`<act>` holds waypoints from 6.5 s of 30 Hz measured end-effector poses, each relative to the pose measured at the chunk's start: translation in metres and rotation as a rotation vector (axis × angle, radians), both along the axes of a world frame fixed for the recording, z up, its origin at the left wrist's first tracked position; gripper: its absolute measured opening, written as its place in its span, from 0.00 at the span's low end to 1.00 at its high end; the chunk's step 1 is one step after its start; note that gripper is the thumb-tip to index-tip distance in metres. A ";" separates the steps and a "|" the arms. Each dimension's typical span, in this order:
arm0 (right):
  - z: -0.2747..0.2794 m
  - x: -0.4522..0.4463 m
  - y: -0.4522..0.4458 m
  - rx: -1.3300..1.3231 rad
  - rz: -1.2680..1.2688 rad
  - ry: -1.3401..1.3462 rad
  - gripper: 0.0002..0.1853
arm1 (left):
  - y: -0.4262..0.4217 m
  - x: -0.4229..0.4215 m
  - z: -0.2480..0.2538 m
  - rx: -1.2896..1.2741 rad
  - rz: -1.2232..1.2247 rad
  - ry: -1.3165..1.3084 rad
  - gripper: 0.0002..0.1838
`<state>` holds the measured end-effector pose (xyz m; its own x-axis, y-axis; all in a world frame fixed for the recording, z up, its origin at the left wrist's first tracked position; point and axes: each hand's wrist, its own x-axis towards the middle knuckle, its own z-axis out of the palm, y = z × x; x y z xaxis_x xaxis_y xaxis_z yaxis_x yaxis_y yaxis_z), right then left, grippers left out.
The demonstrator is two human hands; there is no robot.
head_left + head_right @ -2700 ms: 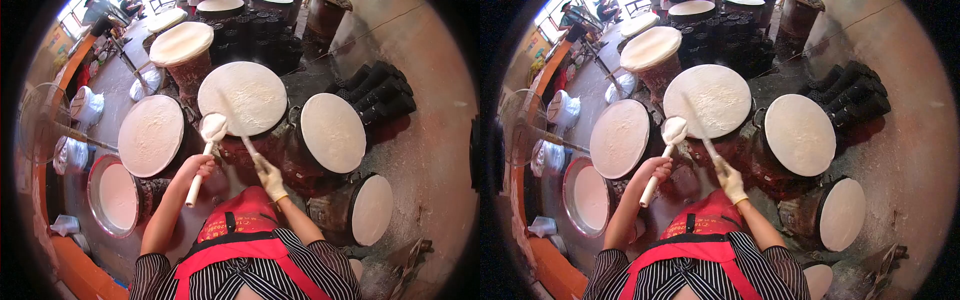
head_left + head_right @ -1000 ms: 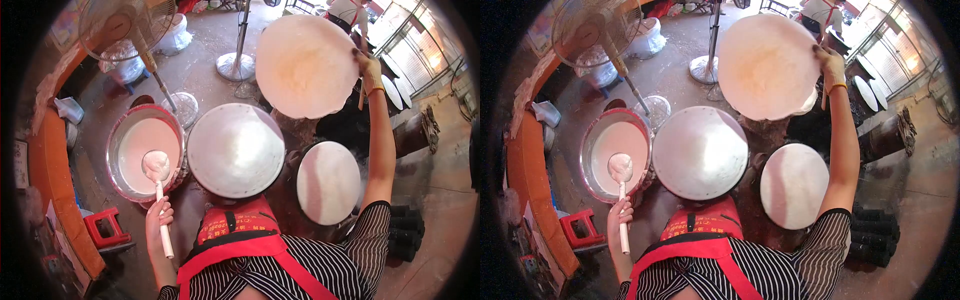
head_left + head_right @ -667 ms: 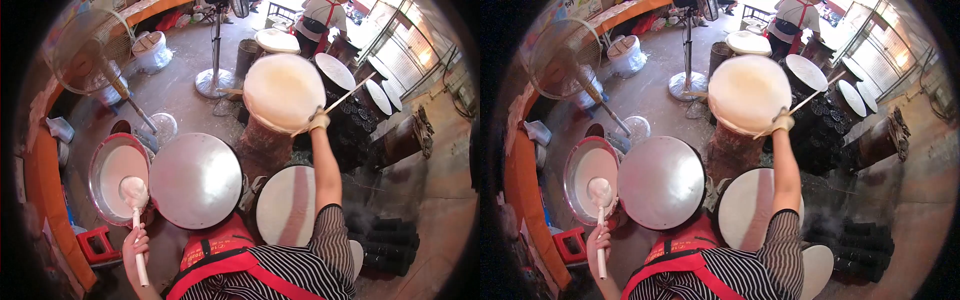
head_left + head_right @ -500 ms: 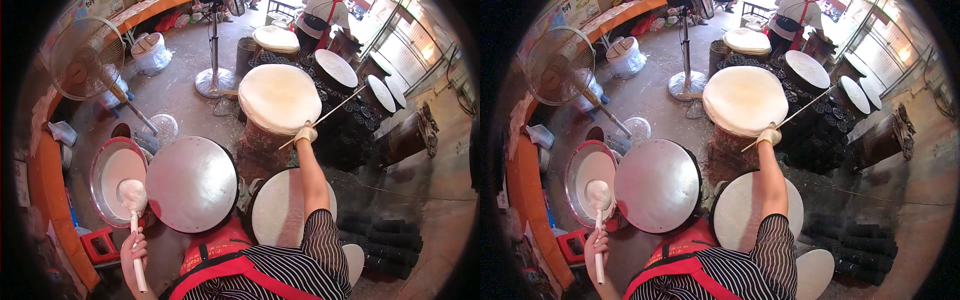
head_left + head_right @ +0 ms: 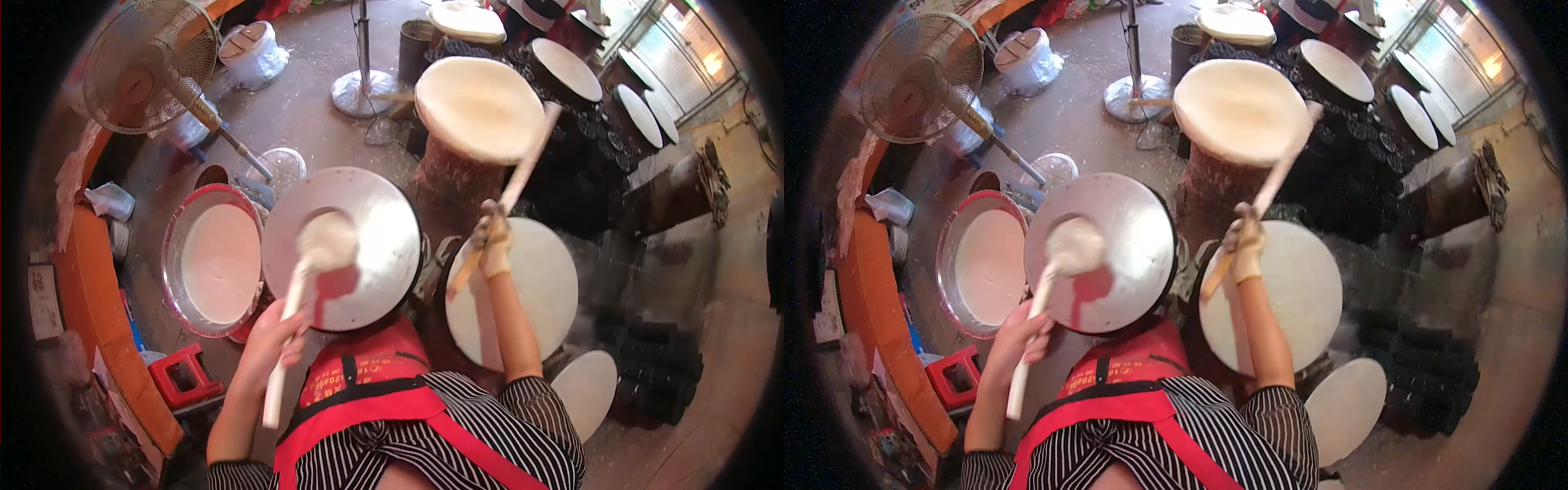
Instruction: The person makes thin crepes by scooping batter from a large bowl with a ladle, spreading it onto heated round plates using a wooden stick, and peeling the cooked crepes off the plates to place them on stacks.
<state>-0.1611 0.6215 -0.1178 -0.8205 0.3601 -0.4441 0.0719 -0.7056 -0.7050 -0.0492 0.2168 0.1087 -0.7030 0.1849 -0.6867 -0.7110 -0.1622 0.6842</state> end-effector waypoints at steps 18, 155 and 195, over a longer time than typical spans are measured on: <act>-0.008 0.250 -0.351 1.605 0.173 -0.725 0.24 | -0.091 -0.115 -0.138 -0.819 -0.255 1.405 0.07; -0.040 0.301 -0.543 -0.074 -0.108 -0.119 0.13 | -0.457 0.333 -0.201 0.264 0.528 -0.268 0.14; -0.075 0.267 -0.160 0.476 0.696 -0.282 0.15 | -0.164 0.282 -0.175 0.187 0.435 -0.100 0.11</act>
<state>0.1058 0.4615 -0.1928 -0.8048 0.0184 -0.5933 0.5907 -0.0742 -0.8035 0.2325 0.0527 -0.0660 -0.6745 0.0155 -0.7381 -0.6110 -0.5729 0.5463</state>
